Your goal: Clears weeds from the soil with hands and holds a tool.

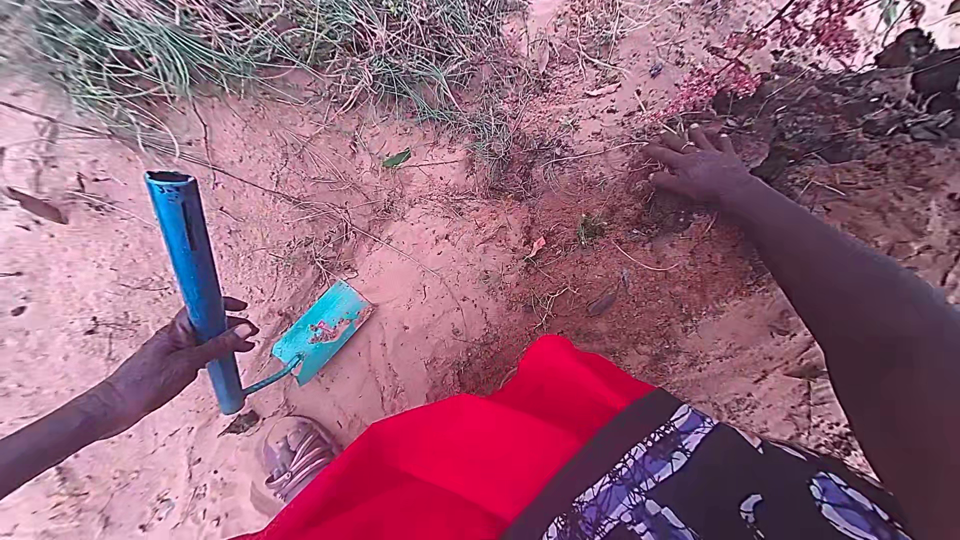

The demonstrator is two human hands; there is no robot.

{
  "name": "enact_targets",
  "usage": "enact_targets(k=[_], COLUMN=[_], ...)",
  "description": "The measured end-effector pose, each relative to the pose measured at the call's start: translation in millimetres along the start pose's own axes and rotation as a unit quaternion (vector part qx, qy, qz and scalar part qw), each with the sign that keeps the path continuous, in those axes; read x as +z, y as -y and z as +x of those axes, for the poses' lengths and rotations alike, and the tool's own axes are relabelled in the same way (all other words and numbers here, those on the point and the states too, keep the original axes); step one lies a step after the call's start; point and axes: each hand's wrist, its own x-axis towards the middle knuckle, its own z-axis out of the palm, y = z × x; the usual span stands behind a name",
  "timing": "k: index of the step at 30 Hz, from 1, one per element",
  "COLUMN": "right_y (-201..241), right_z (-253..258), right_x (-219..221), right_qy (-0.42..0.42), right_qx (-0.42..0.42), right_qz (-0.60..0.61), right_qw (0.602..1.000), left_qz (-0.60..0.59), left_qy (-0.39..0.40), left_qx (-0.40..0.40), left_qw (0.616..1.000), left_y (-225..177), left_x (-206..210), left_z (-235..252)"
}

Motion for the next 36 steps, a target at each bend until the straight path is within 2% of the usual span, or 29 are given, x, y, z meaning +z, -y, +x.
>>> enact_targets(k=[3,8,11,15,18,20,22,23,26,28,32,34,36], right_y=[8.2,20.0,18.0,22.3,36.3,58.3,89.3,106.6,165.2,200.4,249.4,268.7,267.5], right_z=[13.5,-7.4,-1.1,7.8,6.2,4.4,10.3,16.8,47.5,75.1,132.7,128.4,122.3], right_x=[3.9,25.2,27.1,22.5,8.8,0.8,-6.5,-6.5,0.1,9.5,56.6,66.5,73.1], right_qy=[0.008,0.031,0.049,0.08,0.098,0.01,-0.063,-0.067,0.024,0.065,0.053,0.059,0.068], right_qx=[0.023,-0.017,-0.013,0.034,0.08,0.094,0.044,0.003,-0.117,-0.155,-0.1,-0.079,-0.123], right_qz=[-0.003,-0.05,-0.055,-0.034,-0.01,0.009,0.029,0.04,0.06,0.066,0.161,0.177,0.148], right_qw=[1.0,0.998,0.997,0.996,0.992,0.996,0.997,0.997,0.991,0.984,0.98,0.979,0.979], left_qz=[0.0,-0.002,0.007,0.007,0.001,-0.004,-0.009,-0.008,-0.005,-0.018,-0.027,-0.032,-0.037], left_qy=[0.003,0.009,0.008,0.013,0.014,0.018,0.018,0.017,0.009,0.004,-0.005,-0.008,-0.004], left_qx=[-0.002,0.013,0.005,-0.003,0.011,0.013,0.008,0.005,-0.005,-0.005,0.011,0.015,0.022], left_qw=[1.0,1.0,1.0,1.0,1.0,1.0,1.0,1.0,1.0,1.0,1.0,0.999,0.999], left_y=[9.4,12.1,14.6,-2.6,1.8,5.3,3.4,1.2,-7.3,-10.4,-2.8,2.0,5.9], left_x=[-3.7,-3.9,-3.6,-1.2,-0.2,-2.3,-4.4,-3.8,-2.1,-0.3,-0.6,-0.9,-1.2], left_z=[2.5,4.6,2.0,-0.9,0.0,2.2,4.8,5.4,4.1,2.3,1.5,2.3,4.0])
